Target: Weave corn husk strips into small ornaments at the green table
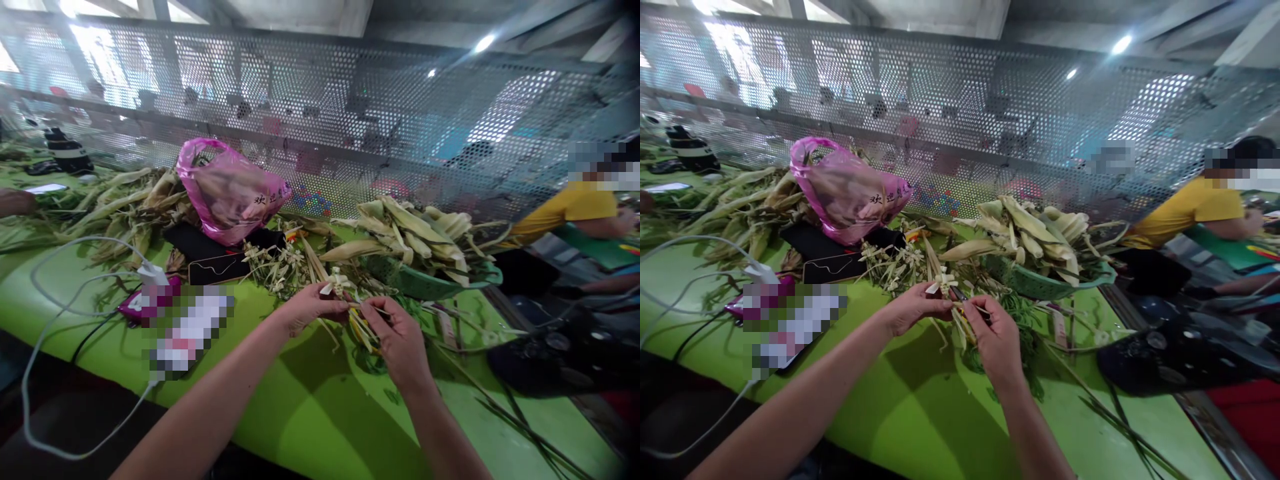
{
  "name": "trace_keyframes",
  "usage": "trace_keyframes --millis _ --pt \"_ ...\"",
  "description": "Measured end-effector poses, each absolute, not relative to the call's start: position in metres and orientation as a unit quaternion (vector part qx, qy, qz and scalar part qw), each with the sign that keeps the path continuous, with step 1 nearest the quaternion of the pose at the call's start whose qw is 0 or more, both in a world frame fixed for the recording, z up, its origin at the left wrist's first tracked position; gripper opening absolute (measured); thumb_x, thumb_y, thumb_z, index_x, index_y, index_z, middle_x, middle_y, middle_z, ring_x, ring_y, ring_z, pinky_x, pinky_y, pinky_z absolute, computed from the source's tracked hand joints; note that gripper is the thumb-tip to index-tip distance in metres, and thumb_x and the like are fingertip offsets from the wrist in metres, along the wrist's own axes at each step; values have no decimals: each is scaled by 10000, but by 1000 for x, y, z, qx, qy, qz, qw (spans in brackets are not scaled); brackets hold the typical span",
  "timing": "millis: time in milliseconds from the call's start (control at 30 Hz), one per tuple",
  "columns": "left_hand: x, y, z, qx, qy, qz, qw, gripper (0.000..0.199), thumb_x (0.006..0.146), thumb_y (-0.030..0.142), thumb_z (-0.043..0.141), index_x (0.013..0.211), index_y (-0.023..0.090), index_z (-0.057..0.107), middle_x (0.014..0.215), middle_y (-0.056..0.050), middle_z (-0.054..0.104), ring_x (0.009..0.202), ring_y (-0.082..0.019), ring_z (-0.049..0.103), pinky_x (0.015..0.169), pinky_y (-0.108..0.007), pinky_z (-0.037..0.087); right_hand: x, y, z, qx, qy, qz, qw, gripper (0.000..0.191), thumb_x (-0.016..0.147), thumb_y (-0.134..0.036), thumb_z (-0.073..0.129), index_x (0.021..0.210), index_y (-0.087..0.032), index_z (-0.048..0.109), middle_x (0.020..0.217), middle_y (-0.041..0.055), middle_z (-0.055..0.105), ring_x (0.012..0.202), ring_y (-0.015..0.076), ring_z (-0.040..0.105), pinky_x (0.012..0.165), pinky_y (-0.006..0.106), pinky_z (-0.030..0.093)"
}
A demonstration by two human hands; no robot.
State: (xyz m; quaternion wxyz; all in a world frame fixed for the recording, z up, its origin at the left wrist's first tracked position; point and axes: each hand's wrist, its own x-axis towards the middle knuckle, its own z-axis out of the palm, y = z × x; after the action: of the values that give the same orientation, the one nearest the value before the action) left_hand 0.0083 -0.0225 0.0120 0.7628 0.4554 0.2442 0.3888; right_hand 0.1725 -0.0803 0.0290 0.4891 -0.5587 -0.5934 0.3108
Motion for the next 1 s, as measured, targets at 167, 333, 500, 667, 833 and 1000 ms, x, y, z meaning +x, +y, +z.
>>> trace_keyframes --millis 167,333,500,667,833,1000 --pt "10 -20 8 469 257 388 751 330 594 197 767 883 105 635 807 -45 620 700 -115 583 753 -293 482 173 -79 27 -568 -588 313 483 266 794 -459 614 782 -194 599 635 -16 538 555 124 458 511 227 355" --pt "9 -21 13 514 239 370 736 335 607 114 705 933 115 630 821 -32 611 730 -110 559 751 -264 465 178 -74 23 -585 -550 330 496 285 740 -466 669 786 -189 620 641 -14 565 561 122 480 522 228 384" --pt "11 -22 14 564 235 360 705 474 609 35 620 1071 131 573 843 -19 594 734 -104 522 720 -241 437 175 -72 25 -564 -522 439 465 374 686 -480 718 905 -179 676 817 48 680 699 182 593 632 282 462" --pt "13 -21 8 611 202 348 681 536 619 65 629 1143 156 558 899 -9 595 798 -118 519 763 -246 410 174 -71 23 -548 -527 467 450 349 636 -393 781 899 -179 695 876 53 695 826 204 604 786 317 462" --pt "13 -20 7 604 215 328 694 598 591 53 634 1171 160 541 885 -1 584 771 -112 521 742 -246 415 173 -70 19 -533 -521 491 452 248 619 -366 789 751 -187 681 747 8 659 706 155 575 710 279 449" --pt "13 -18 2 584 242 330 701 568 638 118 666 1179 141 496 832 -16 582 740 -116 535 725 -263 432 173 -68 17 -553 -477 483 483 322 591 -413 795 772 -186 654 723 0 640 649 148 560 641 276 440"
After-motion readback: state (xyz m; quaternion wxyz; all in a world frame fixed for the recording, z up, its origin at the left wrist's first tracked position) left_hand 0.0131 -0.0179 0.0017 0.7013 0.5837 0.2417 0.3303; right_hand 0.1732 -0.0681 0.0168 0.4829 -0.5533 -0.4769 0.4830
